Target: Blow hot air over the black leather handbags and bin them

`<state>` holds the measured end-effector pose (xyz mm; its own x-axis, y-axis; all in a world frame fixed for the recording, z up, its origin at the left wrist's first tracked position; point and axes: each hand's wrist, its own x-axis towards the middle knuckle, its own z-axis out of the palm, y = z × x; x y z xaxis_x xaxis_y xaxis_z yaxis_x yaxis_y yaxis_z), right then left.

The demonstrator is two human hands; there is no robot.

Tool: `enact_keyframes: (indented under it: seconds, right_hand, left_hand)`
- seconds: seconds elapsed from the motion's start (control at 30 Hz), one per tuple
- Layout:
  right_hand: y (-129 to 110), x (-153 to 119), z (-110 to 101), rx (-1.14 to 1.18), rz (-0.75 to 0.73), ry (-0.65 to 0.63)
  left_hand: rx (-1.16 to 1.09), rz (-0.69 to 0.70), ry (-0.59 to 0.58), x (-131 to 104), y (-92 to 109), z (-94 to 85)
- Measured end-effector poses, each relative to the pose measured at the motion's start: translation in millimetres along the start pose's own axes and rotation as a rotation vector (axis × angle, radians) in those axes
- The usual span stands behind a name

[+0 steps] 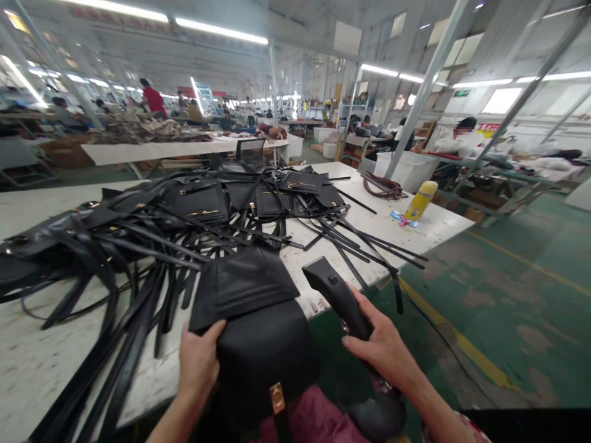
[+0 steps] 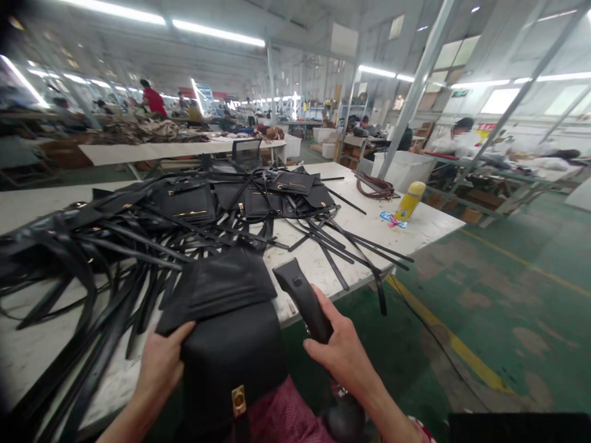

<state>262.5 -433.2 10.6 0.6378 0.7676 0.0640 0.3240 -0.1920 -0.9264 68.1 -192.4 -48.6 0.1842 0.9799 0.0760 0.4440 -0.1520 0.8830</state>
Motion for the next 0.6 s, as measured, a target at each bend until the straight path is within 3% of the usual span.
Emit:
enact_keyframes:
  seconds: [0.07,0.13,0.3,0.37,0.43,0.5,0.6]
  right_hand:
    - [0,-1,1,-0.01,0.01,-0.043]
    - [-1,-2,5,-0.009,0.017,-0.124]
    - [0,-7,30,0.055,0.101,-0.347]
    - [0,-10,41,0.039,0.104,-0.381]
    - [0,-12,50,-0.007,0.063,-0.395]
    - [-1,-15,56,-0.039,-0.001,-0.415]
    - [-4,-19,59,-0.077,-0.054,-0.442]
  left_hand:
    - [-0.032,-0.043,-0.009,-13,-31,9.0]
    - [0.054,0.043,-0.025,-16,-51,4.0]
    - [0.351,0.602,-0.137,8,-68,-27.8]
    - [0.402,0.683,-0.281,22,-67,-33.4]
    - [0.471,0.619,-0.488,35,-61,-32.2]
    - [0.51,0.463,-0.713,47,-51,-25.0]
    - [0.473,0.286,-0.944,61,-36,-7.9]
